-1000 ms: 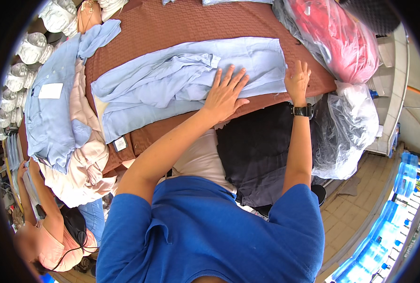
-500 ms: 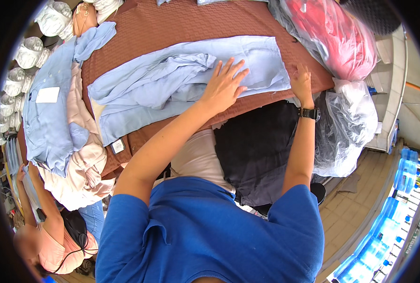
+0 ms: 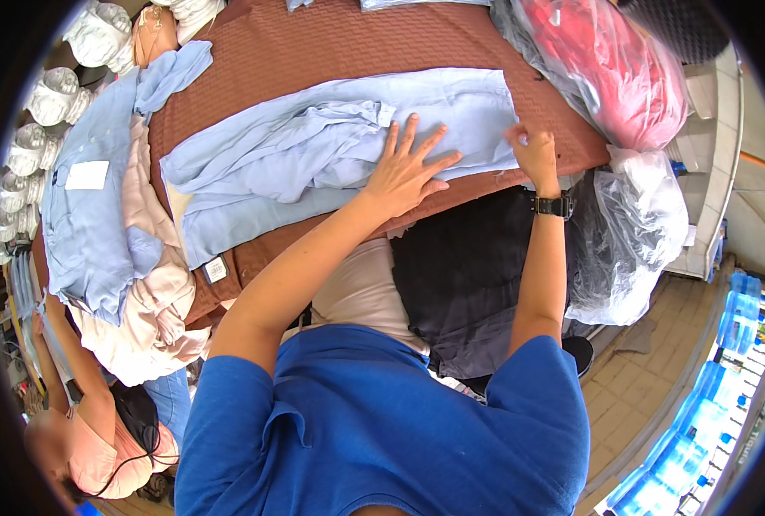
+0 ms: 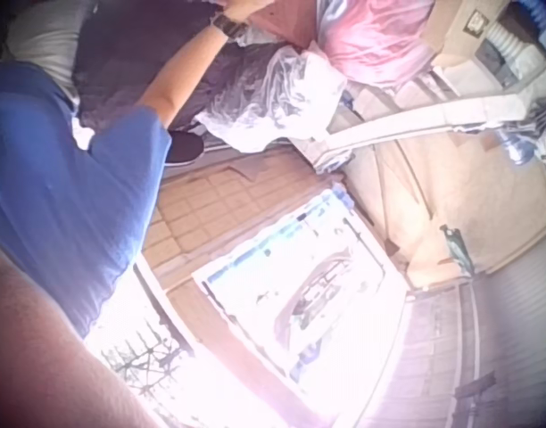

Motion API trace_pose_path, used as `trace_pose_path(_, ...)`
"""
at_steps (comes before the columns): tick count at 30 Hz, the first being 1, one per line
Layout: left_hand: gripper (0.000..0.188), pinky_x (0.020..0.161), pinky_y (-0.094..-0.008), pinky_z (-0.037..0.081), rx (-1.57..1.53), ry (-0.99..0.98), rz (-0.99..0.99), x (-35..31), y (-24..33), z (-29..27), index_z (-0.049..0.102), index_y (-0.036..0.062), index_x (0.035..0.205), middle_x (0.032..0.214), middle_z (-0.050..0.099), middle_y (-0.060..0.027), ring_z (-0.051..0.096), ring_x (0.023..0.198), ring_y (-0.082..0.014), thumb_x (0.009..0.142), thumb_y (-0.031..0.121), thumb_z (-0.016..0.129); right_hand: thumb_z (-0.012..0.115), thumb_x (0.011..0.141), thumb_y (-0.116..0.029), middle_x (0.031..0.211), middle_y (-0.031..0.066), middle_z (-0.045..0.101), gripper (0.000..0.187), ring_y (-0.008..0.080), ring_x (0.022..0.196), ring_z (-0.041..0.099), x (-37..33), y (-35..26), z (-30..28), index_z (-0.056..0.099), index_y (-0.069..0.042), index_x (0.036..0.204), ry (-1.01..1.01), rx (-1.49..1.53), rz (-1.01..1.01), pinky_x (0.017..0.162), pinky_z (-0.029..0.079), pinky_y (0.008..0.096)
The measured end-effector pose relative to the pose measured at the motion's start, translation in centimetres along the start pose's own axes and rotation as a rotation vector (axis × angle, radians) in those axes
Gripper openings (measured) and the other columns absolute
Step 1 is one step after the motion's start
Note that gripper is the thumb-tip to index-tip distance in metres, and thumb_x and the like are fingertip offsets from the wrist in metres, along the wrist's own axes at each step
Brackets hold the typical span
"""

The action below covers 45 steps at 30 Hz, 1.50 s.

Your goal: The person packages a folded light-blue shirt into a clear plastic bag, seals the bag by hand, and then lays out another light-blue shirt on the table to begin folding it using a cardboard template.

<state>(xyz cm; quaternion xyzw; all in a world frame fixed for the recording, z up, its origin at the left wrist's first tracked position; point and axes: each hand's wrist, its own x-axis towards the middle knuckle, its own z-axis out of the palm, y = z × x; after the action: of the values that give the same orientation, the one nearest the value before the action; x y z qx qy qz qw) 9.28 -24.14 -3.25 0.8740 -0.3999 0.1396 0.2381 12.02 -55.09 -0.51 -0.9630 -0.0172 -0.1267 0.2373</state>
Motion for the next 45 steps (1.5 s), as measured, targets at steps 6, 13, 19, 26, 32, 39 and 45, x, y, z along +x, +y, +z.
trace_pose_path(6,0.038,0.111,-0.0535,0.041,-0.186,-0.032,0.018,1.7,-0.1,0.0,0.063,0.013,0.129,0.14,0.052,-0.0086,0.045,0.134,-0.0347,0.092,0.019,0.068,0.075,0.084,-0.017,0.085,0.0163,0.073,0.017,0.0355,0.083,0.071,0.0,0.2,0.1,0.072,-0.004,0.096,0.187,0.111,0.077,0.079,0.054,0.0451)
trace_pose_path(13,0.025,0.094,-0.0367,0.054,-0.308,-0.076,0.09,4.1,1.3,0.6,0.065,0.0045,0.101,0.125,0.06,-0.0062,0.057,0.112,-0.027,0.078,-0.007,0.064,0.079,0.08,-0.023,0.086,0.0186,0.074,0.027,0.0338,0.085,0.074,0.5,-1.5,0.5,0.073,-0.002,0.097,0.033,-0.066,0.297,0.078,0.056,0.044)
trace_pose_path(19,0.043,0.102,-0.0366,0.05,-0.229,-0.129,0.161,5.2,2.1,1.5,0.069,0.0039,0.116,0.131,0.06,-0.0052,0.055,0.117,-0.0267,0.075,-0.01,0.063,0.083,0.076,-0.029,0.084,0.0214,0.074,0.038,0.036,0.085,0.074,-0.1,0.3,0.4,0.072,0.001,0.097,-0.076,-0.014,0.265,0.078,0.057,0.043)
trace_pose_path(26,0.058,0.104,-0.0387,0.048,-0.215,-0.058,0.132,5.1,2.6,1.5,0.059,0.0018,0.134,0.138,0.055,-0.0099,0.056,0.115,-0.0289,0.077,-0.011,0.06,0.078,0.082,-0.041,0.091,0.0259,0.073,0.052,0.04,0.092,0.073,3.4,-2.1,1.1,0.071,0.005,0.106,0.055,0.016,0.268,0.081,0.056,0.0444)
trace_pose_path(32,0.065,0.105,-0.0426,0.047,-0.351,0.093,0.016,5.1,3.0,0.6,0.053,0.0031,0.142,0.142,0.051,-0.0134,0.055,0.123,-0.0328,0.079,-0.015,0.055,0.074,0.085,-0.051,0.099,0.025,0.074,0.059,0.0426,0.098,0.071,8.0,0.1,2.6,0.072,0.002,0.111,0.051,-0.057,0.276,0.085,0.056,0.0464)
trace_pose_path(39,0.065,0.099,-0.0439,0.051,-0.417,0.298,-0.102,8.3,0.6,-3.7,0.053,0.0068,0.144,0.141,0.052,-0.0146,0.058,0.121,-0.0363,0.084,-0.018,0.053,0.049,0.095,-0.07,0.103,0.024,0.074,0.076,0.0347,0.095,0.073,8.3,-3.2,-3.4,0.065,-0.004,0.128,-0.136,0.179,0.723,0.078,0.06,0.0421)
trace_pose_path(45,0.065,0.098,-0.0435,0.052,-0.434,0.274,-0.075,8.7,1.3,-4.8,0.054,0.0074,0.143,0.142,0.052,-0.0124,0.059,0.12,-0.0354,0.083,-0.018,0.054,0.041,0.102,-0.066,0.112,0.0217,0.066,0.076,0.0329,0.098,0.07,5.8,-6.7,-0.7,0.053,0.003,0.132,-0.361,1.19,0.739,0.08,0.063,0.0406)
